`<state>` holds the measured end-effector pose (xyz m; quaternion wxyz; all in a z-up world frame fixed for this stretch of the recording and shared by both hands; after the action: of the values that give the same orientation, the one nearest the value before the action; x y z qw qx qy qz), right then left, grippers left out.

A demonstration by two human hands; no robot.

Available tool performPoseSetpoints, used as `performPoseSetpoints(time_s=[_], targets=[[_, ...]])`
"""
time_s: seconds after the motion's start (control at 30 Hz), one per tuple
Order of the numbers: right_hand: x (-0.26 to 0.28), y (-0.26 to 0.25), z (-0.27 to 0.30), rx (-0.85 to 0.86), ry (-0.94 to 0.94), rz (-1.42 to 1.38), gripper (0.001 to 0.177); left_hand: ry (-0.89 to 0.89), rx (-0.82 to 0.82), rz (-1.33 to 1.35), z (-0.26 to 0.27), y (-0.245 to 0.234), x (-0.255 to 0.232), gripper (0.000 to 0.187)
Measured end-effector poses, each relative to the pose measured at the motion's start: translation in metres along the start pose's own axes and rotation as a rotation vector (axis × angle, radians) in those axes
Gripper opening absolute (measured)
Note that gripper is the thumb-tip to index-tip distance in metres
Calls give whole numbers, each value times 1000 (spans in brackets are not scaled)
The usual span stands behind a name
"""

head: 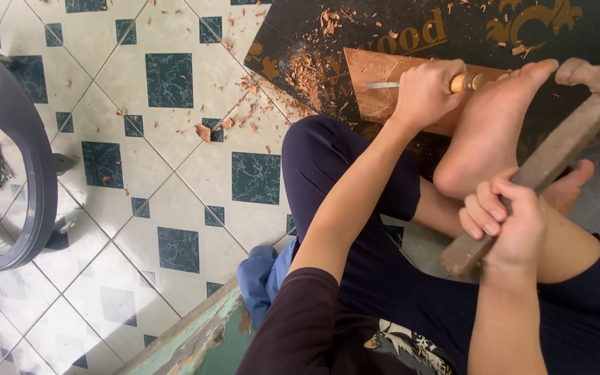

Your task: Carving a piece of wood using a hammer and a small chisel while sitting on the floor.

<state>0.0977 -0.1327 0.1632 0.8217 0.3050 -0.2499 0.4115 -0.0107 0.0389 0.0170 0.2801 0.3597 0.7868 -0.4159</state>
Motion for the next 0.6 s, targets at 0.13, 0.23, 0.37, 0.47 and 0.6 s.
performPoseSetpoints(time_s=[0.13,0.23,0.37,0.47,0.6], targets=[[-3,3,-8,43,136,236,37,5,22,-40,0,-2,11,17],[0,-14,-10,158,118,-53,25,51,-80,84,-13,-23,-1,13],[0,2,-7,135,85,-104,22,24,-96,97,-21,-22,2,19],[0,9,1,29,116,238,33,26,-69,24,-11,-17,8,16],[-9,8,-2,94,65,-28,26,44,-90,61,-10,-27,3,14]])
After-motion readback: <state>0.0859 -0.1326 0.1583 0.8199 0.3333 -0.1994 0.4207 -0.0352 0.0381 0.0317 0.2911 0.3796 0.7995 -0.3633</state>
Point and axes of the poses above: each hand's wrist, its own z-axis away from the middle knuckle, its own y-axis out of the palm, x = y × z, the point moved 4 cm from there along -z, towards the middle knuckle, and after that the axes turned 14 degrees about -x, right-handed, at the moved point
